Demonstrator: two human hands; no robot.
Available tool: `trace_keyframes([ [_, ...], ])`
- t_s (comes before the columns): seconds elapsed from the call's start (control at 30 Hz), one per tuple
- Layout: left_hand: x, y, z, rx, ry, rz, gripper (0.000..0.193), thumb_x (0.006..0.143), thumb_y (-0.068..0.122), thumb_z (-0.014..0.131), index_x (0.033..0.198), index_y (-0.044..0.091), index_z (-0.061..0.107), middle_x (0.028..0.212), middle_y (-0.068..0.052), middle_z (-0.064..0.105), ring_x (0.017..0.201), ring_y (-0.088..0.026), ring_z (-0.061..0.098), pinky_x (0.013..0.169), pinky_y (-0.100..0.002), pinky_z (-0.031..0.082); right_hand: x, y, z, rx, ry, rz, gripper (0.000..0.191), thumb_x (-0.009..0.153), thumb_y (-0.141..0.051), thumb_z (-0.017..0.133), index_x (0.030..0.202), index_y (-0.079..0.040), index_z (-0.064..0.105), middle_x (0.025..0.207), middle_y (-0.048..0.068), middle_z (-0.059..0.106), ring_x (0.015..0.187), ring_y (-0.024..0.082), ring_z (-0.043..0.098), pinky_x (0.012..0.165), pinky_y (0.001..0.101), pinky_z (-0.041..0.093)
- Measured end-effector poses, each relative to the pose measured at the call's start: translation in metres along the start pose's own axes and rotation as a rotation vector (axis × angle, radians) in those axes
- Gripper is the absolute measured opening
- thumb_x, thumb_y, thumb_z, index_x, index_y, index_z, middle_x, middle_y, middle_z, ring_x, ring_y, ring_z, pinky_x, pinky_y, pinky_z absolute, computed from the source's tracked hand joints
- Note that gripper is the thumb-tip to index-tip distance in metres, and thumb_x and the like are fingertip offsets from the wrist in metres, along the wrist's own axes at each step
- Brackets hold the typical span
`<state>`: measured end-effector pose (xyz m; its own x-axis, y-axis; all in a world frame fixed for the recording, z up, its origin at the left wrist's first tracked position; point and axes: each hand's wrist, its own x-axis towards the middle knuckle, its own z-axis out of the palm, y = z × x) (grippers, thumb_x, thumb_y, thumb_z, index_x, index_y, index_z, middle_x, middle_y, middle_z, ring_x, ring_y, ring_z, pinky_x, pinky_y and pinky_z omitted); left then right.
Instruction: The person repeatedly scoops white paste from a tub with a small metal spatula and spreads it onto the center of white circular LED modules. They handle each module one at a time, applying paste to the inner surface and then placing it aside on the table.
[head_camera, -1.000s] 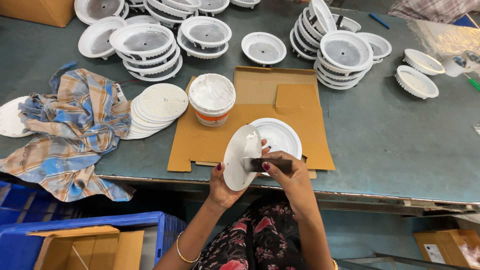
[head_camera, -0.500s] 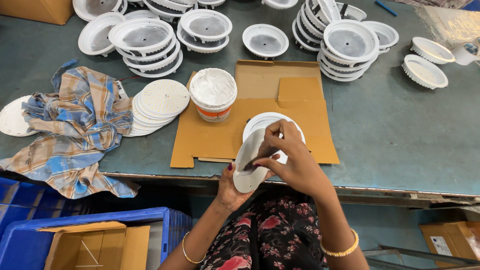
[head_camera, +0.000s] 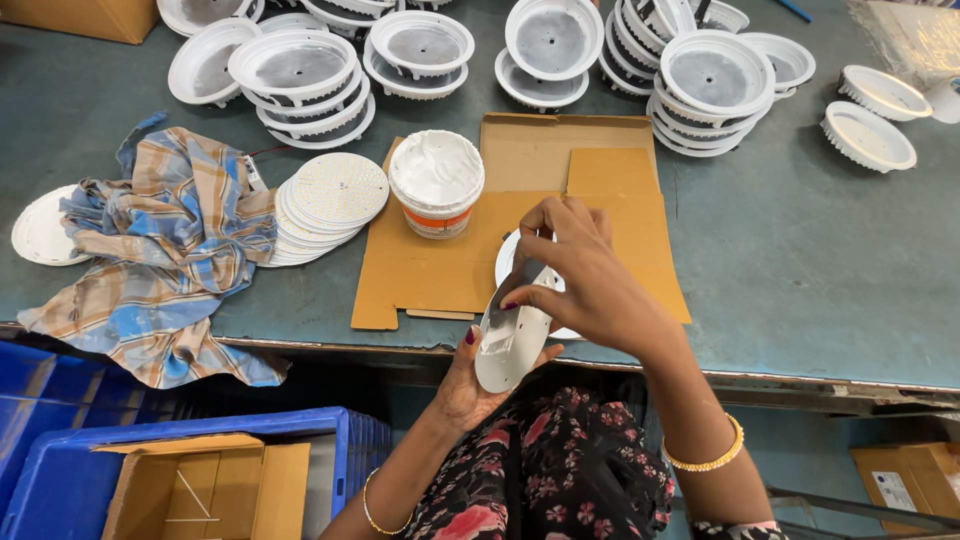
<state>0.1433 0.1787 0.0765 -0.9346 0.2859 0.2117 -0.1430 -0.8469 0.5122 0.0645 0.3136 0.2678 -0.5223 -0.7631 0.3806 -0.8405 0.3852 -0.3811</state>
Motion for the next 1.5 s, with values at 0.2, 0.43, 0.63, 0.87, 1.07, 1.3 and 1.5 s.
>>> trace_keyframes([
  [0.2, 0.001, 0.013, 0.020, -0.060, 0.019, 0.046, 0.105, 0.088, 0.072, 0.060, 0.158, 0.001, 0.028, 0.154, -0.023, 0.043, 0.146, -0.040, 0.040, 0.123, -0.056, 0.033, 0.005, 0.000, -0.005, 0.071, 0.022, 0.011, 0.027, 0.078, -0.024, 0.082, 0.092, -0.006, 0.068, 0.100, 0.006, 0.058, 0.104, 0.026, 0.054, 0.098, 0.0410, 0.035],
  [0.43, 0.008, 0.026, 0.020, -0.124, 0.015, 0.151, 0.104, 0.090, 0.068, 0.063, 0.159, 0.000, 0.026, 0.155, -0.025, 0.042, 0.145, -0.044, 0.041, 0.122, -0.060, 0.034, -0.028, 0.016, -0.006, 0.592, 0.210, 0.385, 0.017, 0.087, -0.011, 0.075, 0.097, -0.002, 0.063, 0.091, 0.001, 0.073, 0.084, 0.008, 0.069, 0.071, 0.0266, 0.053],
  [0.63, 0.008, 0.017, 0.011, 0.027, 0.136, 0.133, 0.110, 0.087, 0.071, 0.064, 0.160, 0.001, 0.024, 0.160, -0.023, 0.037, 0.150, -0.039, 0.036, 0.127, -0.052, 0.025, -0.056, 0.040, 0.065, 0.686, 0.556, 0.575, 0.019, 0.090, -0.012, 0.073, 0.103, 0.002, 0.073, 0.091, 0.004, 0.070, 0.082, 0.007, 0.062, 0.074, 0.0221, 0.051],
  [0.87, 0.017, 0.007, 0.021, 0.539, 0.125, 0.209, 0.124, 0.074, 0.083, 0.068, 0.161, 0.008, 0.022, 0.166, -0.015, 0.026, 0.158, -0.030, 0.022, 0.128, -0.050, 0.022, -0.071, 0.043, 0.089, 0.751, 0.622, 0.799, 0.030, 0.088, -0.018, 0.076, 0.104, 0.007, 0.074, 0.088, 0.006, 0.075, 0.077, 0.009, 0.064, 0.068, 0.0266, 0.052],
  [1.07, 0.011, 0.003, 0.030, 0.657, 0.113, 0.161, 0.119, 0.076, 0.082, 0.065, 0.162, 0.010, 0.025, 0.163, -0.016, 0.033, 0.154, -0.028, 0.029, 0.125, -0.043, 0.023, -0.080, 0.023, 0.073, 0.747, 0.585, 0.783, 0.029, 0.085, -0.015, 0.078, 0.105, 0.006, 0.076, 0.090, 0.007, 0.077, 0.081, 0.010, 0.068, 0.073, 0.0262, 0.054],
  [1.3, 0.012, 0.004, 0.037, 0.610, 0.169, 0.093, 0.104, 0.084, 0.070, 0.064, 0.162, 0.011, 0.030, 0.158, -0.014, 0.037, 0.146, -0.026, 0.035, 0.118, -0.035, 0.027, -0.083, -0.001, 0.062, 0.679, 0.579, 0.738, 0.033, 0.084, -0.010, 0.076, 0.114, 0.003, 0.075, 0.097, 0.005, 0.078, 0.090, 0.009, 0.070, 0.082, 0.0241, 0.054],
  [1.5, 0.011, 0.001, 0.036, 0.308, 0.195, -0.001, 0.097, 0.093, 0.066, 0.063, 0.162, 0.007, 0.030, 0.145, -0.012, 0.043, 0.136, -0.019, 0.040, 0.111, -0.032, 0.035, -0.085, -0.031, 0.064, 0.679, 0.590, 0.676, 0.026, 0.088, -0.003, 0.070, 0.113, -0.001, 0.076, 0.101, 0.004, 0.079, 0.096, 0.009, 0.072, 0.087, 0.0248, 0.056],
])
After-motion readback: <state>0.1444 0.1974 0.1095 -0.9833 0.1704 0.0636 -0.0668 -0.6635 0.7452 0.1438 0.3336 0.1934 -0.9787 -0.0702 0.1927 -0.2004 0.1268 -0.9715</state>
